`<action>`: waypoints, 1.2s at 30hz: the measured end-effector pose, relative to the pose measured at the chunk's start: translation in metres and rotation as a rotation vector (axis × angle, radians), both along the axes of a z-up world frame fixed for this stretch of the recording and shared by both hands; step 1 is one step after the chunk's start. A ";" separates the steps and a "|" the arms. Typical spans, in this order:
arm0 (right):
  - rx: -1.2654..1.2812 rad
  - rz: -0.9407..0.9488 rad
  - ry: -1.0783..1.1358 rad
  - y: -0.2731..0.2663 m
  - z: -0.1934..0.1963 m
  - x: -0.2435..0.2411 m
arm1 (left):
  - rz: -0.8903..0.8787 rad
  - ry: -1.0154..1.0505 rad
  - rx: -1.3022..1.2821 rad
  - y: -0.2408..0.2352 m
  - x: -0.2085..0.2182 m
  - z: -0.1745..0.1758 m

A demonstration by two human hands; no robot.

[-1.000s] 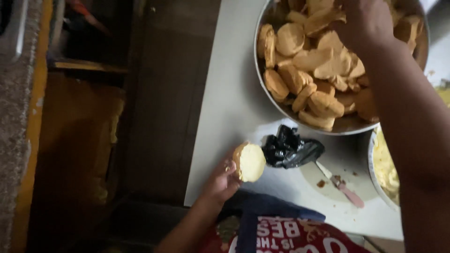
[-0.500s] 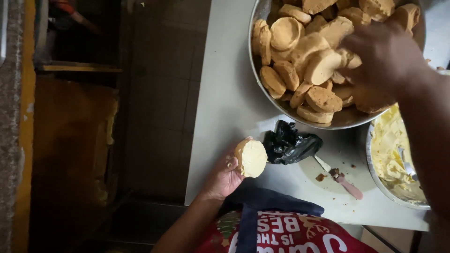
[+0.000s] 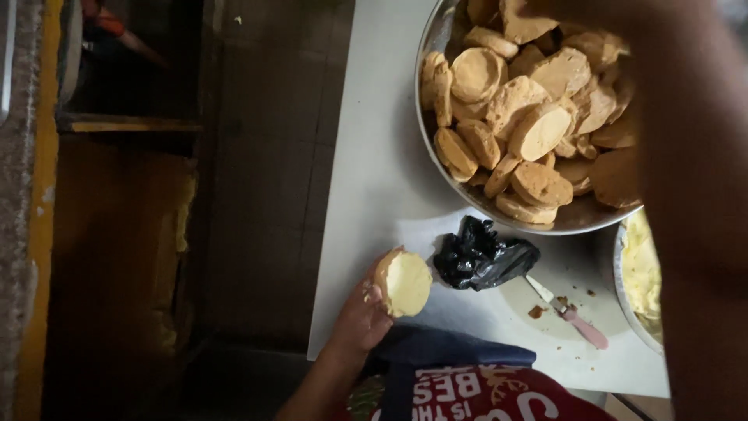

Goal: Spreading frosting onto small round cookies using a spatula

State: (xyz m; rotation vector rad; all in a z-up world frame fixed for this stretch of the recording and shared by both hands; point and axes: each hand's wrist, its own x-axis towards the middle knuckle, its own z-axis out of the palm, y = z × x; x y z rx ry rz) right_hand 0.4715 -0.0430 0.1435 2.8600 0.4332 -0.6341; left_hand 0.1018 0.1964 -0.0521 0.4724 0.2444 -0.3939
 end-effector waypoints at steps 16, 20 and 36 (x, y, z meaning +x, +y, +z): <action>0.635 0.528 -0.620 -0.113 -0.048 -0.187 | -0.008 -0.064 -0.104 -0.039 -0.001 0.021; 0.711 0.433 -0.858 -0.149 -0.077 -0.275 | -0.030 -0.150 -0.088 -0.068 -0.002 0.035; 1.744 -0.648 -0.022 -0.312 -0.079 -0.479 | -0.133 -0.130 0.054 -0.293 -0.099 0.045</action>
